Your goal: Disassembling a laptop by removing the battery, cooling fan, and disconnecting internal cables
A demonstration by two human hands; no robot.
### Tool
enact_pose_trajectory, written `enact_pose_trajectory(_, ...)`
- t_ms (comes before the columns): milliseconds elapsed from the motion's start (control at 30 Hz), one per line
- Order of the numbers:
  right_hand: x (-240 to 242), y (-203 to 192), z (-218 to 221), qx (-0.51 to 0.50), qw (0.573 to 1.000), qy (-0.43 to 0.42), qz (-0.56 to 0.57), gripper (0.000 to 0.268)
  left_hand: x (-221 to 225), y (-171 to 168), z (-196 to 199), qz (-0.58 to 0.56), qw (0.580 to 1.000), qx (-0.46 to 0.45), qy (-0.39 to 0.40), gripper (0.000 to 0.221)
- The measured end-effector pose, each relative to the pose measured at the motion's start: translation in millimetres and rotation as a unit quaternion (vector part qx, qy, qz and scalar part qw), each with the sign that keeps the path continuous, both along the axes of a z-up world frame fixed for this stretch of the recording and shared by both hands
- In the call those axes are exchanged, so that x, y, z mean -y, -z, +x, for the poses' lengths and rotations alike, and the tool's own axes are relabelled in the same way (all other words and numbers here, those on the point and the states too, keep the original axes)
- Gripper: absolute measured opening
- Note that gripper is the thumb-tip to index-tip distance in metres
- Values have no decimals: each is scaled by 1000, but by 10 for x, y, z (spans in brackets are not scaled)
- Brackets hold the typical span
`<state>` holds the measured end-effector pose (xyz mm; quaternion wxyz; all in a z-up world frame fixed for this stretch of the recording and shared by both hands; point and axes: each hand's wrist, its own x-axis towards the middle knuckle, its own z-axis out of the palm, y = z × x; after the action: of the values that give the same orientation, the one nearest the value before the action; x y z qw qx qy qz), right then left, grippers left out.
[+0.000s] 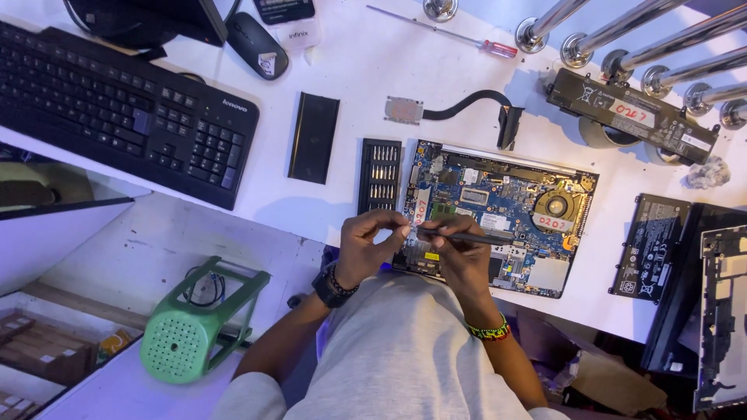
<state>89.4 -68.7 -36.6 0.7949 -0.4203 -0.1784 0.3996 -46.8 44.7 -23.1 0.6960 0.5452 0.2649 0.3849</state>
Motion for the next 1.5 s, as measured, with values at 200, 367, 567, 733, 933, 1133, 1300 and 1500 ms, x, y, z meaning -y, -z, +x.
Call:
enact_pose_trajectory(200, 370, -203, 520, 89, 995, -33, -27, 27, 496, 149, 463, -67, 997, 35, 12, 11)
enact_pose_trajectory(367, 905, -30, 1152, 167, 981, -65, -72, 27, 1089, 217, 965, -82, 996, 32, -12, 12)
enact_pose_trajectory(567, 1205, 75, 1328, 169, 978, -74, -96, 25, 1267, 141, 1115, -54, 998, 16, -20, 12)
enact_pose_trajectory(733, 1215, 188, 1392, 113, 991, -45, -58, 36, 1199, 157, 946, -74, 996, -15, -42, 14)
enact_pose_trajectory(933, 1259, 233, 1694, 194, 964, 167, -71, 49, 663, 191, 478, -23, 992, -96, -73, 12)
enact_pose_trajectory(1133, 1755, 635, 1773, 179, 928, 325, -40, 67, 244, -50, 527, 118, 985, -127, 9, 15)
enact_pose_trajectory(1300, 1711, 463, 1585, 203, 895, 349, -188, 22, 286, 186, 889, 384, 914, -101, 82, 6)
enact_pose_trajectory(1500, 1809, 838, 1699, 271, 897, 307, -168, 26, 655, 70, 1498, 456, 877, -126, 85, 14)
